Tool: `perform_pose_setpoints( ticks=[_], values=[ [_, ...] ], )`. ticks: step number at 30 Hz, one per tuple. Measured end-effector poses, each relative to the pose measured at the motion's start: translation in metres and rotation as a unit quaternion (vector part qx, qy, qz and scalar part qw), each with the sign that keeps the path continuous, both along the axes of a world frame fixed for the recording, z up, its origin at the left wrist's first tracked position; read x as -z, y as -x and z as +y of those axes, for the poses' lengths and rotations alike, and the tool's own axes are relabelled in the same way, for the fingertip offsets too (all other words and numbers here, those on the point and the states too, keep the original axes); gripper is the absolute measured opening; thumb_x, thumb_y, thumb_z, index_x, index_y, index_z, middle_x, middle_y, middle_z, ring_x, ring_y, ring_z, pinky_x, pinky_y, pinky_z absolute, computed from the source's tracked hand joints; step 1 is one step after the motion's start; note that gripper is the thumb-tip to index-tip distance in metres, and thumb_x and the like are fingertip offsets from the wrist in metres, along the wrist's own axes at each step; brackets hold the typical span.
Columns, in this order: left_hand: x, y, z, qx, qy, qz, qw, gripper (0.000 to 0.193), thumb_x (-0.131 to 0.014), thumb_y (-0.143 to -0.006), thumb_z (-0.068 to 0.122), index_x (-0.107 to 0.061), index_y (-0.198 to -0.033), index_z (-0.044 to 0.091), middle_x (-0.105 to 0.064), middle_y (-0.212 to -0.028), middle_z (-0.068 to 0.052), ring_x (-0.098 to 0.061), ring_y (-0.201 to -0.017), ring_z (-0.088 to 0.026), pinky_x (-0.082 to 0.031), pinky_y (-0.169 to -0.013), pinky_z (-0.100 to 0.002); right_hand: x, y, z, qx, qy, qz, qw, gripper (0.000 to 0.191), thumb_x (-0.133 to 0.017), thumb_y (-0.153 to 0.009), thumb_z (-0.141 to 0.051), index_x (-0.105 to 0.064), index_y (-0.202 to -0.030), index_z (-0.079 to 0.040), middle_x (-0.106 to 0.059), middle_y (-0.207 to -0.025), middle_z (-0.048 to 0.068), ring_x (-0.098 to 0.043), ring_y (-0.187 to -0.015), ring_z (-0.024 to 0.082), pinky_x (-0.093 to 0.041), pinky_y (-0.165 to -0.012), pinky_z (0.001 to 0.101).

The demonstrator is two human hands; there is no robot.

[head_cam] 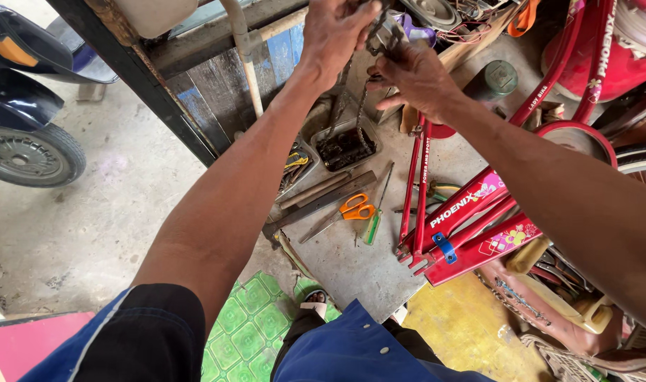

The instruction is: The person retrieves a bicycle chain from a container, wipes it with a cloth, and places it onto the bicycle frame. The person then handles a small metal clip and places it on the frame.

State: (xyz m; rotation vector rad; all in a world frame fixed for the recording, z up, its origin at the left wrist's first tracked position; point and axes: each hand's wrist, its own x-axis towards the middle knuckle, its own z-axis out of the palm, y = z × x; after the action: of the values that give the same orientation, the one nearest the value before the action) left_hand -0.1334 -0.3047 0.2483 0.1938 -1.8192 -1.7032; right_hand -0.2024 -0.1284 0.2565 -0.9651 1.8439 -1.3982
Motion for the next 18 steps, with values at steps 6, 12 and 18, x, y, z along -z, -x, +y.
perform_pose_setpoints(
  ticks=[6,12,18],
  values=[
    [-0.004,0.026,-0.007,0.026,-0.01,0.037,0.999,0.026,-0.076,-0.094,0.025,-0.068,-0.085,0.002,-0.066,-0.069,-0.001,-0.064,-0.059,-0.01,-0.052,-0.052,-0.027,0.013,0.003,-0.004,0.035,-0.041,0.005,0.999,0.036,-0.058,-0.102,-0.018,-0.056,-0.13,0.004,-0.066,-0.131,0.018,-0.073,-0.112,0.03,-0.064,-0.077,0.0424],
    [-0.009,0.035,-0.007,0.017,0.027,0.01,0.999,0.028,-0.063,-0.099,0.022,-0.065,-0.076,0.006,-0.066,-0.064,-0.001,-0.063,-0.057,-0.009,-0.054,-0.056,-0.025,0.017,0.009,-0.003,0.038,-0.066,0.026,0.997,0.032,-0.06,-0.103,-0.02,-0.062,-0.123,0.004,-0.07,-0.124,0.017,-0.075,-0.107,0.027,-0.064,-0.075,0.0392],
    [-0.015,0.042,0.005,0.014,0.052,-0.002,0.999,0.024,-0.063,-0.097,0.02,-0.068,-0.077,0.008,-0.064,-0.062,0.002,-0.063,-0.057,-0.007,-0.059,-0.059,-0.024,0.012,0.008,-0.002,0.005,-0.075,0.071,0.995,0.027,-0.057,-0.106,-0.024,-0.064,-0.123,-0.004,-0.07,-0.11,0.01,-0.075,-0.093,0.019,-0.069,-0.066,0.0295]
  ],
)
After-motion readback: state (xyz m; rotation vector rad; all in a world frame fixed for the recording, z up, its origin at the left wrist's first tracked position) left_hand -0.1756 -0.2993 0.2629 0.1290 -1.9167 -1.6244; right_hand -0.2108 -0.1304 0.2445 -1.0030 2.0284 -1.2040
